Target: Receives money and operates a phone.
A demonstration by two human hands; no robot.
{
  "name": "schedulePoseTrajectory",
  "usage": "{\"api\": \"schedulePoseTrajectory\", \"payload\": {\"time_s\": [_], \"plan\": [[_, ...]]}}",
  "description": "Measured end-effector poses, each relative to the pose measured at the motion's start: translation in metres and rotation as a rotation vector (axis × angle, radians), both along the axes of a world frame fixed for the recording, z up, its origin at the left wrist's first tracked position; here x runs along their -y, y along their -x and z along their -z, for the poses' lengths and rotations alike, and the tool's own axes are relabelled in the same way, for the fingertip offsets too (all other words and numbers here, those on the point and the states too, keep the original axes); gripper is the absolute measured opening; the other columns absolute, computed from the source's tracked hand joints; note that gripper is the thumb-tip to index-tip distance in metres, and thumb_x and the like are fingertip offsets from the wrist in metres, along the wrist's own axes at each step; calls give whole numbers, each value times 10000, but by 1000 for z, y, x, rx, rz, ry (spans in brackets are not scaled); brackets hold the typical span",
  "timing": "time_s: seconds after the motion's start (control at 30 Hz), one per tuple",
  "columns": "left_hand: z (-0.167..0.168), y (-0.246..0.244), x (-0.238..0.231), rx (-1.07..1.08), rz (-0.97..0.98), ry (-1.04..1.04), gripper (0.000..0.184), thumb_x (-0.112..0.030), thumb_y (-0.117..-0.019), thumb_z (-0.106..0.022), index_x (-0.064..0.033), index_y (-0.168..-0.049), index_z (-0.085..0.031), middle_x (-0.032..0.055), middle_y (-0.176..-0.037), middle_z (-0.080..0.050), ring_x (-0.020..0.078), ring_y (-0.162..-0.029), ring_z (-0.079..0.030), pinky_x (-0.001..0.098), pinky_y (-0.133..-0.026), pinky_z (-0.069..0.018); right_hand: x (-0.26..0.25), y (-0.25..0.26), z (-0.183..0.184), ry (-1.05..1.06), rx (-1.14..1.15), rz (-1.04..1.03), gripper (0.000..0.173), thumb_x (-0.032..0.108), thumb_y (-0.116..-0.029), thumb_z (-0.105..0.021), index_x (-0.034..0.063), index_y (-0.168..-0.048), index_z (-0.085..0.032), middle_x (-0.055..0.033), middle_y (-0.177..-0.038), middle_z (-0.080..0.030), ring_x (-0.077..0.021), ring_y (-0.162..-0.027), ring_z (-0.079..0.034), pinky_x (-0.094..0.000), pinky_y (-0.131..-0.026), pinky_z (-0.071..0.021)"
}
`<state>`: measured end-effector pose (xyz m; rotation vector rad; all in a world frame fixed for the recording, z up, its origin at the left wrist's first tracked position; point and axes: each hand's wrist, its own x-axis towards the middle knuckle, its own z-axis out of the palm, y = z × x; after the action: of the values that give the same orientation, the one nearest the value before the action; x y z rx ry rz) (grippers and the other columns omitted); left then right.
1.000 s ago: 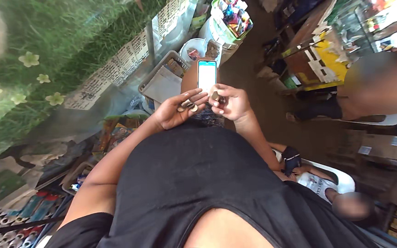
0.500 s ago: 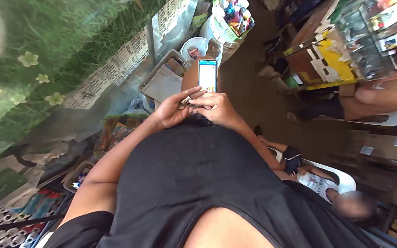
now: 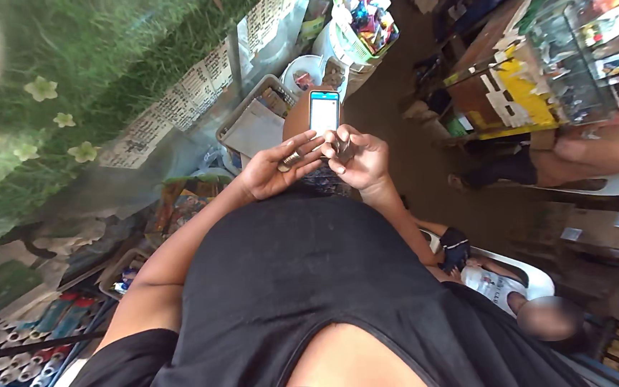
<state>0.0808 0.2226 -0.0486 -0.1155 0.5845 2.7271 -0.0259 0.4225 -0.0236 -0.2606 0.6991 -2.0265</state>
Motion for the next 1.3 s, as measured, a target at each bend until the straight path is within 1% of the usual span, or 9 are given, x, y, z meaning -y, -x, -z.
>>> {"api": "schedulePoseTrajectory", "payload": {"time_s": [0.07,0.13,0.2,0.3,0.43,0.8,1.03,1.17,1.3], "plan": [[0,0,-1,3,21,-3,482,-224,-1120,-212,-61,-1551,-354,168,-1543,-478,303,-1388,-516,444,-1147,-439,-1,0,-3,-98,-28,3,238,237,-935,-485,139,-892,-697,-82,-1013,-716,-132,-662,-656,-236,-454,-482],[2,0,-1,4,50,-19,490,-215,-1118,-193,-62,-1560,-337,176,-1555,-458,316,-1405,-495,457,-1158,-425,3,-8,-12,-354,-197,76,226,116,-962,-451,94,-932,-675,-23,-768,-655,-64,-468,-508,-204,-376,-383],[3,-1,-1,6,65,-21,473,-220,-1120,-212,-73,-1539,-376,175,-1476,-531,302,-1348,-547,449,-1136,-450,10,-16,-18,-618,-519,129,147,0,-964,-610,5,-1066,-716,-9,-680,-621,-29,-423,-435,-184,-371,-371],[3,-3,-2,-5,83,-28,449,-219,-1115,-230,-78,-1476,-454,145,-1305,-627,239,-1180,-641,386,-1047,-518,13,-19,-17,-782,-1057,99,289,101,-879,-794,24,-1156,-765,-35,-920,-751,-9,-692,-606,-188,-661,-526],[6,-3,-2,-27,79,-23,469,-201,-1104,-221,-72,-1501,-435,146,-1299,-626,202,-1099,-661,338,-980,-542,14,-19,-20,-820,-1216,67,207,133,-880,-801,50,-1069,-794,-82,-1013,-756,-97,-921,-702,-270,-875,-581],[4,-2,-4,-64,117,0,463,-94,-1036,-286,-106,-1467,-454,108,-1246,-639,174,-1059,-664,327,-951,-553,14,-18,-24,-882,-1302,-67,214,150,-940,-718,40,-1123,-721,-45,-791,-642,-103,-660,-554,-282,-650,-500],[5,-2,-5,-53,106,-12,497,-106,-1047,-264,-65,-1525,-395,182,-1451,-532,288,-1323,-551,437,-1144,-434,12,-15,-20,-984,-1142,49,164,160,-940,-727,34,-1043,-700,-42,-850,-675,-80,-702,-606,-261,-678,-533],[6,-3,-4,-45,99,-31,537,-103,-1026,-290,-53,-1560,-326,179,-1536,-467,307,-1397,-495,456,-1169,-408,-3,-7,-20,-535,-492,16,108,110,-1012,-522,73,-980,-618,12,-655,-560,-46,-431,-457,-197,-380,-394],[7,-3,-4,-61,104,-50,563,-118,-1030,-324,-61,-1587,-270,182,-1572,-429,324,-1438,-448,482,-1183,-387,-12,4,-14,-145,-154,-115,242,322,-960,-465,175,-870,-635,-55,-886,-678,-95,-475,-525,-220,-370,-388]]}}
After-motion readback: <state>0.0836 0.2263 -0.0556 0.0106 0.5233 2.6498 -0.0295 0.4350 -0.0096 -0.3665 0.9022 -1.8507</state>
